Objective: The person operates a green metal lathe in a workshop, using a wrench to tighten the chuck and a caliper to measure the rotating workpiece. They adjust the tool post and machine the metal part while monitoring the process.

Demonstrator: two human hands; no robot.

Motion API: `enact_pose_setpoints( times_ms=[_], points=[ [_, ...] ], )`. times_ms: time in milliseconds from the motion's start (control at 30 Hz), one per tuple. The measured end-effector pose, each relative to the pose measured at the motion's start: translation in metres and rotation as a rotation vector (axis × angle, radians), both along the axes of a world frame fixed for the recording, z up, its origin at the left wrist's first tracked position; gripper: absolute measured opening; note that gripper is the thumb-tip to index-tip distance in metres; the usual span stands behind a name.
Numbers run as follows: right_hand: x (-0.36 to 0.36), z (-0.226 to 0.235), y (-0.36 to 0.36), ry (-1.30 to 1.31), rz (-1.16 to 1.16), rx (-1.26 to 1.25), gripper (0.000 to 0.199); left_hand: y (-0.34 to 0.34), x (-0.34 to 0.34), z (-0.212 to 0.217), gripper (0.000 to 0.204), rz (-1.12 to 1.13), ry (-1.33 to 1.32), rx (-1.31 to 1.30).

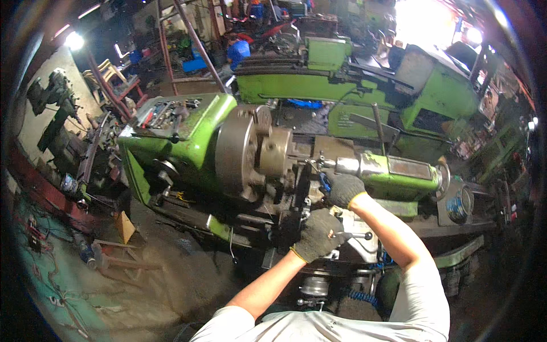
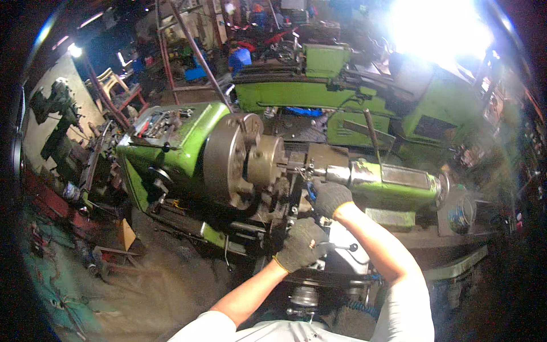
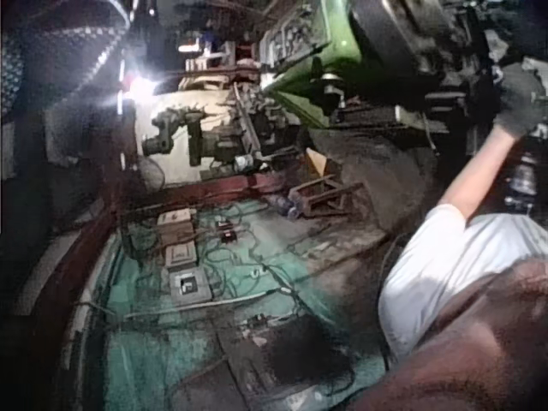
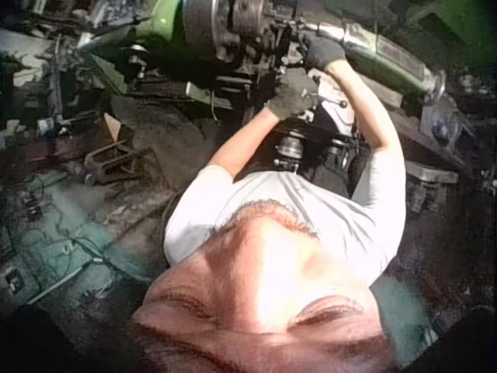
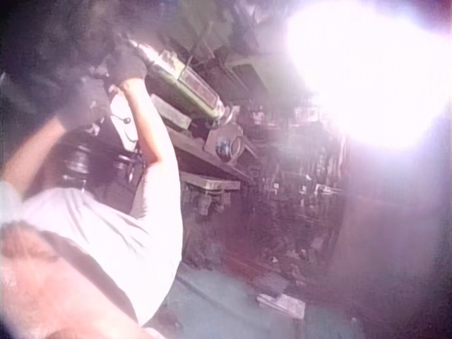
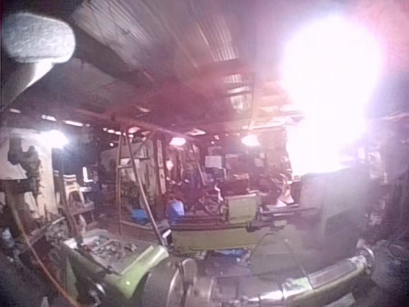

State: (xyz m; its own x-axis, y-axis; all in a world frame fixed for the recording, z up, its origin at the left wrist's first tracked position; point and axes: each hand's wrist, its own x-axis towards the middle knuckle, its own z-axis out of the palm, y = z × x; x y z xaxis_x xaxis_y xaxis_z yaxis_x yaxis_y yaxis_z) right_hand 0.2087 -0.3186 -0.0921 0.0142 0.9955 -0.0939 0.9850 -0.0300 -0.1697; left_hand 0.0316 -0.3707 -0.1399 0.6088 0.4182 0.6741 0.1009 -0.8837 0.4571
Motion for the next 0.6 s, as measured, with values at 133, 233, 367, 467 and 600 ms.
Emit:
enact_pose_setpoints(
  times_ms=[133,233,367,467,600],
  points=[
    [-0.003,0.001,-0.002,0.003,0.027,0.009,0.046,0.000,-0.001,0.011,0.030,-0.003,-0.061,-0.045],
    [-0.005,0.005,-0.003,-0.032,0.033,-0.011,0.044,0.000,-0.001,0.008,0.030,-0.020,-0.103,-0.053],
    [-0.004,0.000,-0.001,-0.036,0.018,-0.033,0.045,-0.001,-0.002,0.013,0.029,0.012,-0.069,-0.038],
    [-0.005,0.003,-0.002,-0.040,0.016,-0.054,0.047,0.000,-0.002,0.006,0.030,0.018,-0.092,-0.050],
    [-0.002,0.002,-0.004,-0.041,-0.008,-0.068,0.048,-0.001,-0.001,0.003,0.032,0.029,-0.070,-0.046]
  ],
)
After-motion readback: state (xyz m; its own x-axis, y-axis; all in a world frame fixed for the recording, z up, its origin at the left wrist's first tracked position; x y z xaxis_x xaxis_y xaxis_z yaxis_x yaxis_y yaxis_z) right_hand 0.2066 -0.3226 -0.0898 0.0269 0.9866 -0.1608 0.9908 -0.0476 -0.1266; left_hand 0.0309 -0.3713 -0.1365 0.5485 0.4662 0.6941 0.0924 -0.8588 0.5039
